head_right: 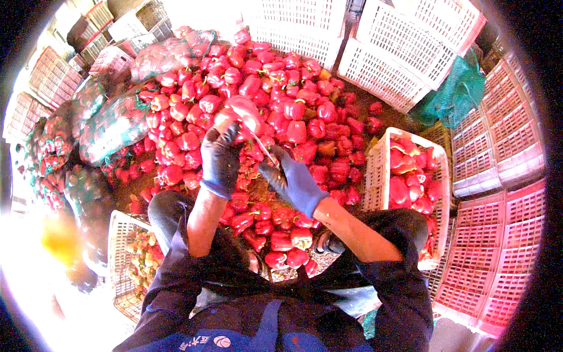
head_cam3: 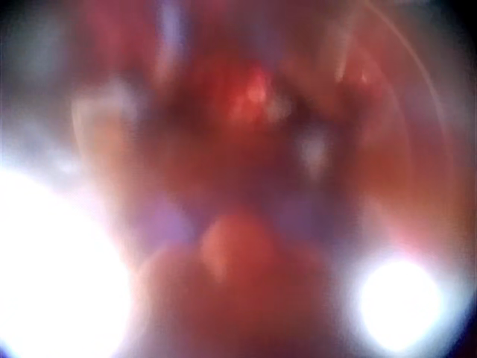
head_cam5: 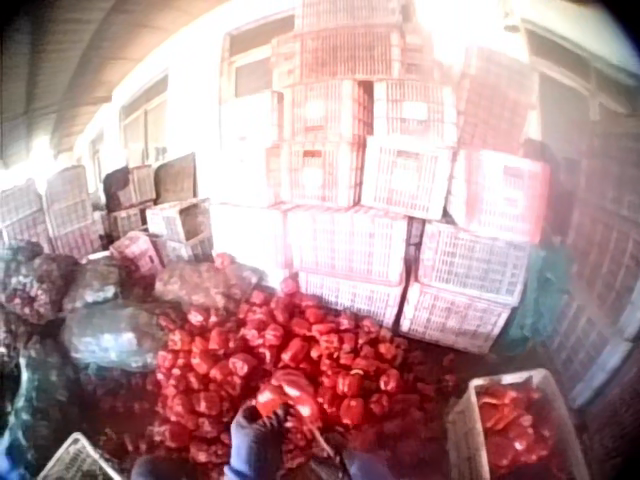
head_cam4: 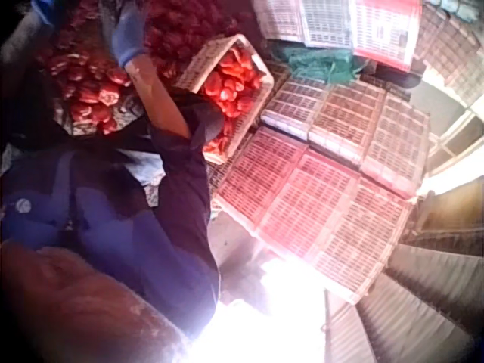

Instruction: The person processes bell peppers by cutting off the tops and removing the seeds using a curved knife, then placing the prepared peppers into a plastic crate.

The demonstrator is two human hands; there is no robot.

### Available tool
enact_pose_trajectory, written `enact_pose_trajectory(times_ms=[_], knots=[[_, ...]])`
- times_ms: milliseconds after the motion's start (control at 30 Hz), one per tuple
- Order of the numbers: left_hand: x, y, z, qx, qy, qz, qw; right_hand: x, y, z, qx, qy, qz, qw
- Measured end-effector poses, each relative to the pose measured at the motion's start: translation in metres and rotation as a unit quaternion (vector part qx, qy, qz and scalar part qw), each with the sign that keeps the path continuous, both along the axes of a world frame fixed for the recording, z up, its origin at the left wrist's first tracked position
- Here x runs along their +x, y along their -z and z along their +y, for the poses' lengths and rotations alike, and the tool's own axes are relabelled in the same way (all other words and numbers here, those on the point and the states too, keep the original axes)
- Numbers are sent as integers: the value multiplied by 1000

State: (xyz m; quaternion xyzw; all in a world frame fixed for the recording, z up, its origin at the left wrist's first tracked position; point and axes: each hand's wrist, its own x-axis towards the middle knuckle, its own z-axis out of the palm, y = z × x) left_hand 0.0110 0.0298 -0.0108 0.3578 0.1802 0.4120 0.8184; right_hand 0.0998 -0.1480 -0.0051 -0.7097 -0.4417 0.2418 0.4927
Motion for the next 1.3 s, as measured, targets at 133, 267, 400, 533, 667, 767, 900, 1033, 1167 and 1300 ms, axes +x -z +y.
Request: enact_pose_trajectory(times_ms=[133,267,400,533,667,767,900,1033,1167,1300], knots=[[-21,0,46,-29,11,-11,999,2,22,-3,-26,18,-60,998],[-28,6,23,15,41,-10,999,10,-13,10,22,78,59,995],[-27,11,-3,79,125,64,987,21,-37,29,99,56,-57,992],[-27,14,-12,106,187,35,976,25,-27,36,140,-18,96,985],[-26,7,-21,63,228,8,972,30,-32,25,133,-10,147,980],[-25,15,-22,25,281,-57,958,37,-33,14,124,7,306,944],[-26,31,-19,-82,326,-157,929,26,-44,9,117,78,454,880],[-12,34,-20,-182,293,-122,931,35,-29,12,109,102,363,920],[-10,31,-24,-129,205,104,965,37,-15,13,128,167,260,942],[-8,45,-33,-80,247,157,953,38,5,14,136,118,97,979]])
